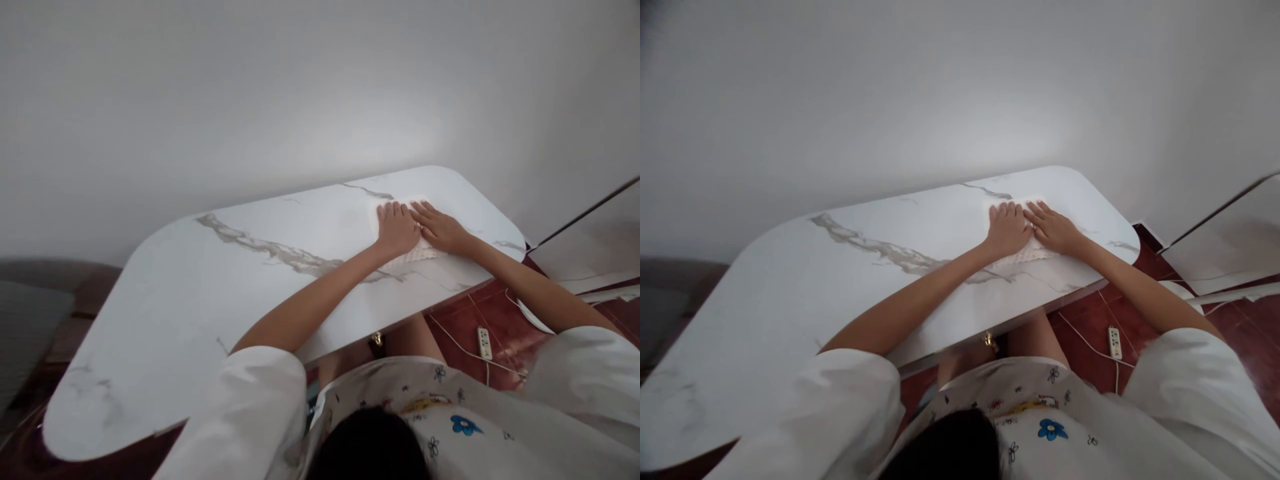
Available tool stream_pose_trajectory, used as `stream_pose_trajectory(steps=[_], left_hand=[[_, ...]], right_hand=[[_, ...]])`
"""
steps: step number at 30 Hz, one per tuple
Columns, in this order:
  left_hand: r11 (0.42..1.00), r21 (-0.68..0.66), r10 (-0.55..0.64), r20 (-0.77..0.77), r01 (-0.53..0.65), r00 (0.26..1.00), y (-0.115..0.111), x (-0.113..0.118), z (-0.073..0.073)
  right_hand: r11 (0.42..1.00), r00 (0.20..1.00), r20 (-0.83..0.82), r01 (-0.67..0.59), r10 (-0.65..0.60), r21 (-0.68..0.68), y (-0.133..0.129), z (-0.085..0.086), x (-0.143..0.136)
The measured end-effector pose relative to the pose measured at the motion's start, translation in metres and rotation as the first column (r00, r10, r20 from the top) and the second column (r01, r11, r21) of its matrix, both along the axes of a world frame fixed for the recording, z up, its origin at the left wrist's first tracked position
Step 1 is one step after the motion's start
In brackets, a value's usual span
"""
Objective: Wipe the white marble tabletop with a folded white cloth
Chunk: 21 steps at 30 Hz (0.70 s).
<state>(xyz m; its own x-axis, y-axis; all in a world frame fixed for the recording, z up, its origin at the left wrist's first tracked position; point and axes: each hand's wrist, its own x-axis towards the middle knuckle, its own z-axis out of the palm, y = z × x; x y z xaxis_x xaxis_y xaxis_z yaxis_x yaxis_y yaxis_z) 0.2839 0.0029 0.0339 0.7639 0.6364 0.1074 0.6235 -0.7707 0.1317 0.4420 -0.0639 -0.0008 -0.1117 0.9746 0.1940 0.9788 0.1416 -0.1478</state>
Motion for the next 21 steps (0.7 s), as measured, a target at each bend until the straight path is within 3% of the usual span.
stream_pose_trajectory(steps=[5,9,12,15,18,21], left_hand=[[0.999,0.011,-0.032,0.019,0.032,0.999,-0.050,-0.049,-0.002],[0.999,-0.017,-0.032,0.032,0.033,0.999,-0.083,-0.052,-0.010],[0.998,-0.010,-0.068,0.064,0.069,0.996,-0.094,-0.033,-0.012],[0.994,0.001,-0.105,0.096,0.106,0.990,-0.090,-0.003,-0.013],[0.995,0.011,-0.099,0.135,0.099,0.986,-0.073,0.029,-0.016],[0.997,0.038,-0.070,0.156,0.064,0.985,-0.042,0.055,-0.020]], right_hand=[[0.996,0.996,-0.021,-0.087,0.086,-0.013,-0.054,0.007,-0.034],[0.993,0.993,-0.059,-0.101,0.098,-0.061,-0.085,0.011,-0.031],[0.992,0.993,-0.089,-0.086,0.078,-0.092,-0.096,0.013,-0.007],[0.994,0.994,-0.101,-0.055,0.046,-0.095,-0.094,0.014,0.026],[0.996,0.995,-0.099,-0.008,0.000,-0.084,-0.076,0.012,0.055],[0.999,0.996,-0.086,0.008,-0.013,-0.052,-0.041,0.007,0.076]])
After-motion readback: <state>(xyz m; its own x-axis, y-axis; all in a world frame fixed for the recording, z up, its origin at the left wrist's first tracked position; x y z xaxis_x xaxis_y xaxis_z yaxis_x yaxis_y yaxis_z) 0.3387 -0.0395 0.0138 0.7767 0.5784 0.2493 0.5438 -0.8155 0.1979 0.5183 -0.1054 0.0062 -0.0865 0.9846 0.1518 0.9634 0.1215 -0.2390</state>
